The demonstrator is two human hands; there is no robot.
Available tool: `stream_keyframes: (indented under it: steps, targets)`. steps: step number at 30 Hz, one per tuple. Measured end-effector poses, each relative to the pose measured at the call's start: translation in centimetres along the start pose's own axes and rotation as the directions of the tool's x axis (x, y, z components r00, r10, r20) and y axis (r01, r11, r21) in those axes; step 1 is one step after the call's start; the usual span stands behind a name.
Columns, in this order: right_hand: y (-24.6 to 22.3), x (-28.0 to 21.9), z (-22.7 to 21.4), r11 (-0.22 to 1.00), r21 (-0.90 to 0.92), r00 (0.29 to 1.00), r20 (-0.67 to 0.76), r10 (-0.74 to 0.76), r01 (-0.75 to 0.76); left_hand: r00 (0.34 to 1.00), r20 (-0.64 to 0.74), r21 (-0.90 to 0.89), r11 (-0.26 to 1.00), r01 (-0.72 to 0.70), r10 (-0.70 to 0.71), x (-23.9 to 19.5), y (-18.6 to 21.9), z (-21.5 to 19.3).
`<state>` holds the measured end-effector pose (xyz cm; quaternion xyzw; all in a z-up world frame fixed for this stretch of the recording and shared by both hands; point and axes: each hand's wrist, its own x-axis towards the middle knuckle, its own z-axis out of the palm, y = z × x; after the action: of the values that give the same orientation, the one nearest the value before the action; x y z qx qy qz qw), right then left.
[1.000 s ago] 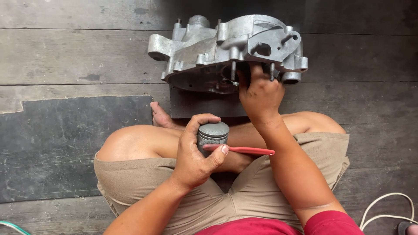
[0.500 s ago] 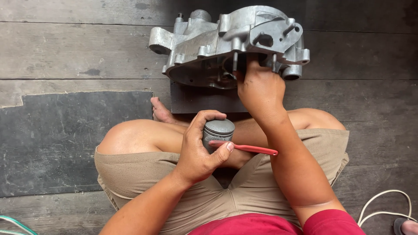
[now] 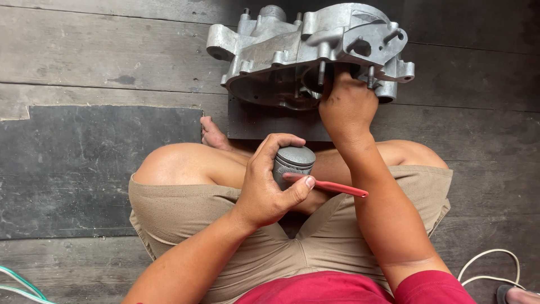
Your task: Cleaning a motorcycle piston with a wire brush and inspecting the engine crankcase.
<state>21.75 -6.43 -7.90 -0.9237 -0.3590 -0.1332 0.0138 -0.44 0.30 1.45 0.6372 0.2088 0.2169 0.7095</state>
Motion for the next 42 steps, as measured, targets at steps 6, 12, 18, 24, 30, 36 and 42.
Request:
stream_keyframes:
  steps: [6, 12, 18, 24, 30, 36, 42]
  targets:
    - [0.0, -1.6, -2.4, 0.932, 0.312, 0.938, -0.338, -0.074, 0.186, 1.0, -0.01, -0.019, 1.0, -0.014, 0.014, -0.2, 0.6, -0.2]
    - [0.9, -2.3, -3.7, 0.752, 0.641, 0.882, -0.432, 0.189, 0.153, 0.999, 0.031, 0.016, 0.999, -0.039, 0.039, -0.2, 2.6, -1.0]
    - [1.6, -1.8, 0.1, 0.648, 0.759, 0.863, -0.366, 0.347, 0.061, 0.995, 0.082, 0.053, 0.997, -0.057, 0.052, -0.1, 3.9, -1.5]
    - [4.7, -3.3, 5.9, 0.498, 0.865, 0.891, -0.268, 0.367, 0.055, 0.995, 0.094, 0.027, 0.999, -0.046, 0.044, -0.1, 4.4, -2.1]
    - [4.8, -1.3, 1.3, 0.027, 0.998, 0.957, -0.069, 0.283, 0.065, 0.992, 0.118, 0.002, 0.999, -0.052, 0.051, 0.0, 4.4, -2.1]
    - [13.6, 0.9, 4.0, -0.413, 0.874, 0.966, 0.22, -0.137, -0.258, 0.991, 0.132, 0.01, 0.999, -0.038, 0.036, 0.1, 4.3, -2.1]
    - [17.7, 5.5, 4.3, -0.616, 0.696, 0.781, -0.127, -0.612, -0.37, 0.991, 0.132, 0.035, 0.999, -0.019, 0.015, 0.5, 4.1, -1.9]
